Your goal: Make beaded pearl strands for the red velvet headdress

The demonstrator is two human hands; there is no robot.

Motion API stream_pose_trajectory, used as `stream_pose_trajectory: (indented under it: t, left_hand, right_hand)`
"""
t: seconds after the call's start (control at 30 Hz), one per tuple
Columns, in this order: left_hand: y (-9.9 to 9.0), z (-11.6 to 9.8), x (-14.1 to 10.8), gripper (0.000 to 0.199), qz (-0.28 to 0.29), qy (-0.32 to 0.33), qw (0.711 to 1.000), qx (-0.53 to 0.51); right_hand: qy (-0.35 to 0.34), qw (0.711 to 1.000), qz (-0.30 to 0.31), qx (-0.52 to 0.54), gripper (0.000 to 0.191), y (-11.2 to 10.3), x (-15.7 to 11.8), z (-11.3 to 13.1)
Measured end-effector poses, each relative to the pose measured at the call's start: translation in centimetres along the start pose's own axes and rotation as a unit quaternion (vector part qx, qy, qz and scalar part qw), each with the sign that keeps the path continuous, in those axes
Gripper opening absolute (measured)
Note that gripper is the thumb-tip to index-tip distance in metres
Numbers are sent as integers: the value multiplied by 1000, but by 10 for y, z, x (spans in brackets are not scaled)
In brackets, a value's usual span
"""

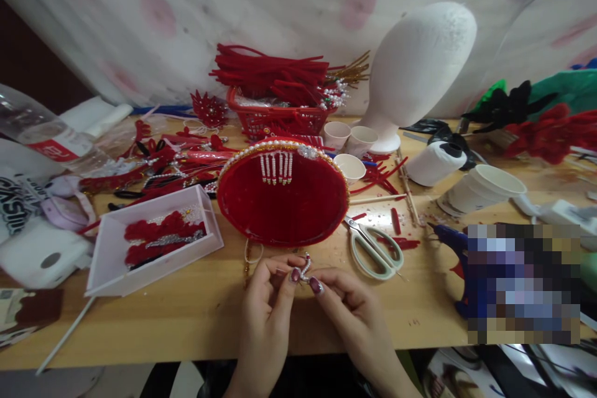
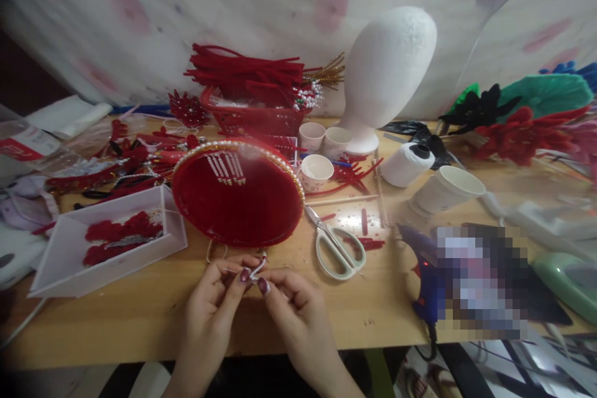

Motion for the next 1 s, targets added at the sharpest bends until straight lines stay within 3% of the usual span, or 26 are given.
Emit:
stream_pose_trajectory:
  t: [0.13,0.23,0.53,0.73,0.87,1.0]
  left_hand:
    - [1,-2,-1,18,18,-17,999,-32]
    - [1,-5,-2,18,26,-7,999,-32]
    - [-3,-10,-5,9,22,122,991,58]
    - [-1,-18,-9,18,-15,213,974,75]
    - [-2,-18,-11,19,-7,230,966,116]
    - [-1,-21,-13,23,15,246,961,128]
  right_hand:
    - [-81,995,14,-63,22,-3,-4,6]
    - [-102,991,15,-80,22,-5,-5,5]
    - [-178,976,-20,-122,22,-4,-9,16]
    - [-255,952,-38,-166,23,-1,-12,22]
    - [-298,935,-38,-189,25,-2,-13,21]
    - [-288,937,-50,-191,24,-4,-13,17]
Point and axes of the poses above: each hand's wrist, its own x-axis towards the middle knuckle, its own y-axis out of the palm, z = x × y, the point moved 5 cm from there along x, towards the middle knuckle, and after that the axes turned 15 degrees about -z, right-handed, at the moved point
